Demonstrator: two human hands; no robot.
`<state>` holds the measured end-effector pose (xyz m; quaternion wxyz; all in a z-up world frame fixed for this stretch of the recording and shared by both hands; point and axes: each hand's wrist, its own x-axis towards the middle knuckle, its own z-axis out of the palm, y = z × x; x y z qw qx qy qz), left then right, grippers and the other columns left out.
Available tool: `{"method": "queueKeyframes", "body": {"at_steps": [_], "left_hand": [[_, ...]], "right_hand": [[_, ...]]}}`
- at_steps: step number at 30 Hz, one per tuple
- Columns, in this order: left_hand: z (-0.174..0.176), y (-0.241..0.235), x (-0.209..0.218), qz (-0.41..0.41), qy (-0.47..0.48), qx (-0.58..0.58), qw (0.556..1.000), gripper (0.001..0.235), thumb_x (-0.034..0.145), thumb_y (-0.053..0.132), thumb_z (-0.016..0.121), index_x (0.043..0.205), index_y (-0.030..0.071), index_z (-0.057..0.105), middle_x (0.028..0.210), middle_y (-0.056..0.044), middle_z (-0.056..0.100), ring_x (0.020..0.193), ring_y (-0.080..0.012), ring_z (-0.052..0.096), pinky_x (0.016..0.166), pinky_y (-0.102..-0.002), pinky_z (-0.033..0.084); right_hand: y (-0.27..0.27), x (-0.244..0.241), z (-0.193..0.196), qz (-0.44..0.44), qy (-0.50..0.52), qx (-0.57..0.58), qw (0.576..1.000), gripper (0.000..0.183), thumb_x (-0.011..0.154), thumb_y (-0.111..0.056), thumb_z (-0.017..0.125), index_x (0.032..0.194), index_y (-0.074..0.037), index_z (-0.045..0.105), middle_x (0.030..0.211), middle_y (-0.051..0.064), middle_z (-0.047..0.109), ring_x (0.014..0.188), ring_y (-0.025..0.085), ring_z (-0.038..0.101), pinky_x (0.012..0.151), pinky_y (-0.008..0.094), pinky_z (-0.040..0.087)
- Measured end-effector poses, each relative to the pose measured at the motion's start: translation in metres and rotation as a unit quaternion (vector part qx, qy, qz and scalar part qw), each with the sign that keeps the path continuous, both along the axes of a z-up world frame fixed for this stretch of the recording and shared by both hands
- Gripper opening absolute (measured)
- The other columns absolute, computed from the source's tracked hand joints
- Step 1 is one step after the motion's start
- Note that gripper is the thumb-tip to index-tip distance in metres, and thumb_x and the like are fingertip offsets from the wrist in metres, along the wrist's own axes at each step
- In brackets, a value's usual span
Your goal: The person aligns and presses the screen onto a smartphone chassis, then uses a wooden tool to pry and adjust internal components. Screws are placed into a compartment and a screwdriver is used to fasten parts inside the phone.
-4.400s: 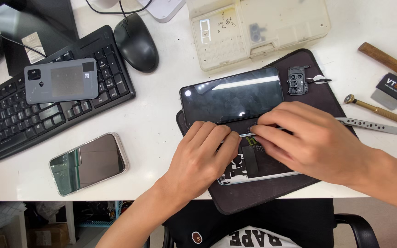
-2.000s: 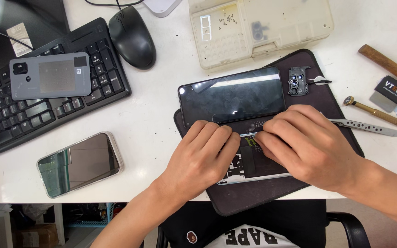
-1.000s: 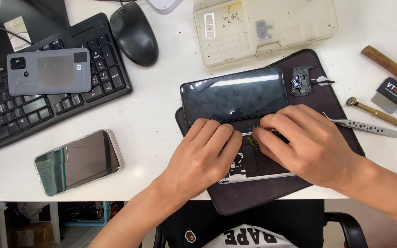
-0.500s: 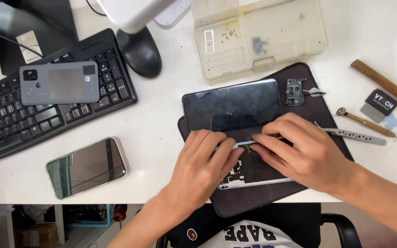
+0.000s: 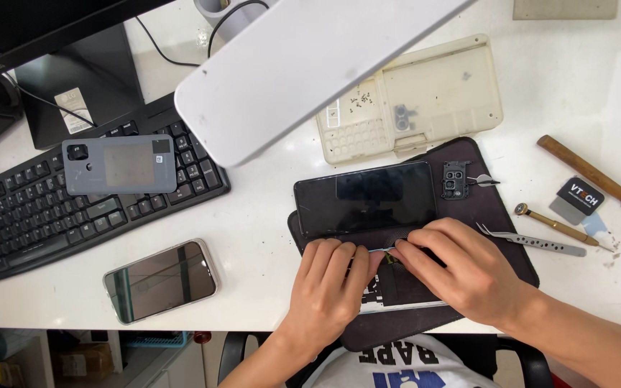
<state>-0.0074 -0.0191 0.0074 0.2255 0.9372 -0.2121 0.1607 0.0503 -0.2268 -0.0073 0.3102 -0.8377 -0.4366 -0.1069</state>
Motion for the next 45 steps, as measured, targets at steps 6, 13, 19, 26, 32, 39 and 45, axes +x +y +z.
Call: {"method": "queueKeyframes", "body": {"at_steps": [6, 13, 19, 26, 32, 39, 45], "left_hand": [[0.003, 0.001, 0.006, -0.016, -0.017, 0.046, 0.999, 0.021, 0.094, 0.01, 0.082, 0.095, -0.008, 0.07, 0.091, -0.013, 0.062, 0.086, -0.0263, 0.064, 0.077, -0.039, 0.056], [0.001, 0.003, 0.008, -0.021, -0.018, 0.027, 0.999, 0.021, 0.093, 0.009, 0.084, 0.095, -0.007, 0.071, 0.087, -0.012, 0.063, 0.084, -0.0254, 0.065, 0.076, -0.039, 0.057], [-0.001, 0.003, 0.007, -0.017, -0.012, 0.018, 1.0, 0.022, 0.093, 0.011, 0.084, 0.094, -0.007, 0.072, 0.086, -0.012, 0.064, 0.083, -0.0245, 0.065, 0.074, -0.038, 0.056], [-0.003, 0.006, 0.007, -0.021, -0.013, 0.011, 1.0, 0.023, 0.092, 0.011, 0.085, 0.094, -0.008, 0.071, 0.087, -0.013, 0.064, 0.083, -0.0256, 0.065, 0.074, -0.039, 0.056], [-0.001, 0.006, 0.009, -0.015, 0.009, -0.024, 1.0, 0.025, 0.09, 0.012, 0.087, 0.096, -0.006, 0.071, 0.09, -0.012, 0.064, 0.085, -0.0259, 0.064, 0.075, -0.04, 0.056], [0.011, 0.019, 0.017, -0.001, 0.054, -0.077, 0.996, 0.03, 0.086, 0.014, 0.089, 0.101, -0.005, 0.072, 0.097, -0.012, 0.064, 0.089, -0.0264, 0.064, 0.078, -0.041, 0.055], [0.028, 0.049, 0.049, 0.025, 0.183, 0.055, 0.981, 0.062, 0.079, 0.032, 0.084, 0.127, -0.002, 0.066, 0.121, -0.019, 0.068, 0.096, -0.0315, 0.068, 0.077, -0.042, 0.056]], "right_hand": [[-0.002, -0.001, 0.0, -0.002, -0.031, -0.019, 0.999, 0.023, 0.075, -0.006, 0.083, 0.092, 0.007, 0.075, 0.09, 0.014, 0.07, 0.082, 0.027, 0.068, 0.067, 0.035, 0.06], [-0.004, 0.001, -0.003, -0.016, 0.019, 0.011, 1.0, 0.025, 0.075, -0.009, 0.088, 0.092, 0.006, 0.076, 0.088, 0.012, 0.07, 0.081, 0.026, 0.067, 0.065, 0.034, 0.06], [-0.004, 0.0, -0.005, -0.016, 0.004, 0.005, 1.0, 0.025, 0.076, -0.01, 0.089, 0.091, 0.004, 0.075, 0.088, 0.011, 0.07, 0.082, 0.026, 0.067, 0.066, 0.034, 0.061], [-0.005, -0.001, -0.006, -0.007, -0.005, -0.004, 1.0, 0.026, 0.078, -0.012, 0.089, 0.092, 0.005, 0.075, 0.09, 0.011, 0.07, 0.083, 0.025, 0.068, 0.065, 0.034, 0.061], [-0.004, 0.002, -0.002, -0.005, 0.022, 0.004, 1.0, 0.026, 0.077, -0.011, 0.088, 0.093, 0.005, 0.075, 0.089, 0.011, 0.07, 0.082, 0.025, 0.068, 0.065, 0.034, 0.06], [-0.011, 0.006, 0.001, -0.011, 0.134, 0.053, 0.989, 0.024, 0.075, -0.008, 0.086, 0.093, 0.004, 0.075, 0.089, 0.011, 0.07, 0.081, 0.024, 0.068, 0.064, 0.033, 0.059], [-0.037, 0.007, -0.009, -0.068, 0.12, 0.084, 0.987, 0.021, 0.078, -0.005, 0.082, 0.097, 0.001, 0.076, 0.092, 0.011, 0.07, 0.084, 0.023, 0.07, 0.067, 0.028, 0.06]]}}
